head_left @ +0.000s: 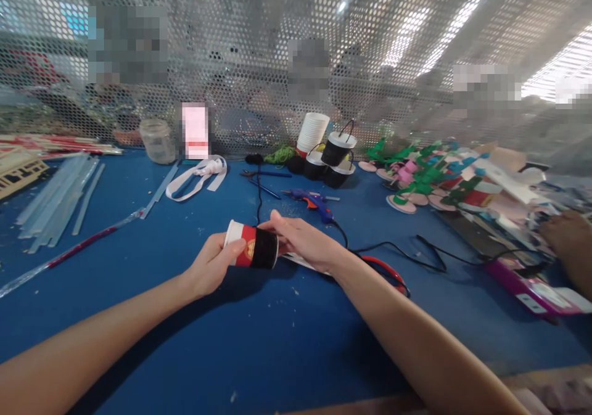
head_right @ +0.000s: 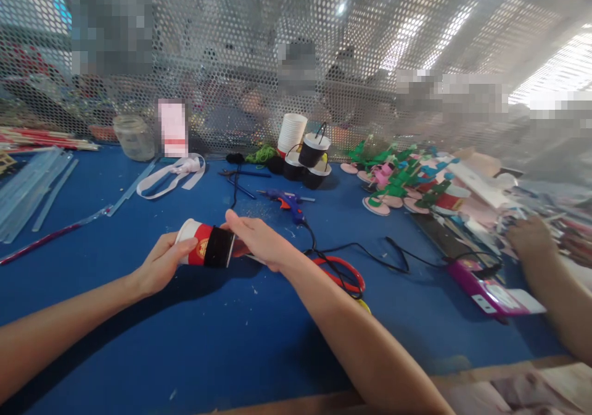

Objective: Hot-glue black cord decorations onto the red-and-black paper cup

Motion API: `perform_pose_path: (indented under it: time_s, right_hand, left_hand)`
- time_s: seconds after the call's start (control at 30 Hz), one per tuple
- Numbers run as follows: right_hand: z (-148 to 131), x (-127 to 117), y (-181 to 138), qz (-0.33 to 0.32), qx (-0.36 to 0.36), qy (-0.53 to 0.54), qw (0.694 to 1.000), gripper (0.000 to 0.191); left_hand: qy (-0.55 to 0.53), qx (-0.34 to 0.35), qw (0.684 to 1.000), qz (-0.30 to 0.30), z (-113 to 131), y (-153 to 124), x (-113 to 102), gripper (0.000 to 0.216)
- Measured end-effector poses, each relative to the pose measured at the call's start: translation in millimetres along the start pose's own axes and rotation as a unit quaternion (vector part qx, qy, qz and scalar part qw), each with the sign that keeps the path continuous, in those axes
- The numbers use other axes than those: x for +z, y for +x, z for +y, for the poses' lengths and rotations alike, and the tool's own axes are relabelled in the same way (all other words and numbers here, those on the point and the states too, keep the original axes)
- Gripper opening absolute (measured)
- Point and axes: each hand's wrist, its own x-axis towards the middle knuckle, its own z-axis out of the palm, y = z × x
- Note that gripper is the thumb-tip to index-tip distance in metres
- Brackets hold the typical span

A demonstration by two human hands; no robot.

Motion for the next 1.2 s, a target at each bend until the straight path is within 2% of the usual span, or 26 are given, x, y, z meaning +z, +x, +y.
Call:
perform_pose_path:
  time_s: [0.07,0.1,0.17,0.23,0.3,0.37,0.47,0.57,0.8,0.87,0.97,1.07,1.2]
  right_hand:
    - [-3.6,-3.4,-2.9,-0.052,-0.007,-0.007,0.999,0.037]
    - [-4.6,-4.6,-3.7,-0.056,-0.016,-0.019,0.998,0.034]
    - [-5.0,-5.4,-3.9,-0.022,-0.046,-0.069,0.996,0.032]
    - [-3.5,-3.5,-2.7,0.029,-0.089,-0.145,0.985,0.033]
    - [-0.6,0.6,-1.2,0.064,-0.146,-0.221,0.962,0.034]
    - [3.1,5.4,0.1,0.071,-0.210,-0.278,0.935,0.036]
    - [7.8,10.3,1.0,0.061,-0.274,-0.325,0.903,0.039]
    - [10.0,12.9,0.3,0.057,-0.299,-0.321,0.897,0.034]
    - [4.8,13.8,-2.0,0.036,-0.303,-0.284,0.909,0.031]
    - [-0.2,9.3,-2.9,0.083,-0.285,-0.279,0.913,0.030]
    - [-6.6,3.8,-5.9,0.147,-0.252,-0.297,0.909,0.018]
    - [-7.8,6.2,-8.4,0.126,-0.241,-0.343,0.899,0.005]
    - [-1.5,16.1,-6.7,0.120,-0.246,-0.382,0.883,0.006]
  left_hand:
    - [0.002,-0.003,1.000,0.005,-0.4,3.1,-3.3,0.029]
    - [0.005,-0.004,1.000,0.000,-0.3,4.9,-5.0,0.028]
    - [-0.013,-0.023,1.000,-0.010,0.2,9.1,-8.1,0.025]
    - [-0.084,-0.065,0.994,-0.007,0.7,13.6,-10.0,0.024]
    - [-0.168,-0.113,0.979,0.000,1.0,17.4,-10.7,0.024]
    - [-0.206,-0.142,0.968,0.007,0.7,19.3,-10.4,0.024]
    - [-0.177,-0.143,0.973,0.036,0.4,18.1,-8.8,0.026]
    - [-0.106,-0.122,0.986,0.042,1.6,14.3,-6.4,0.030]
    - [0.018,-0.088,0.996,0.027,0.5,11.9,-1.4,0.035]
    - [0.018,-0.087,0.996,0.031,-2.2,12.8,-1.4,0.035]
    - [-0.006,-0.096,0.995,0.035,-4.8,13.6,-1.6,0.034]
    - [-0.027,-0.108,0.993,0.048,-4.2,13.3,-1.1,0.033]
    - [-0.018,-0.112,0.992,0.055,-1.8,12.2,0.1,0.032]
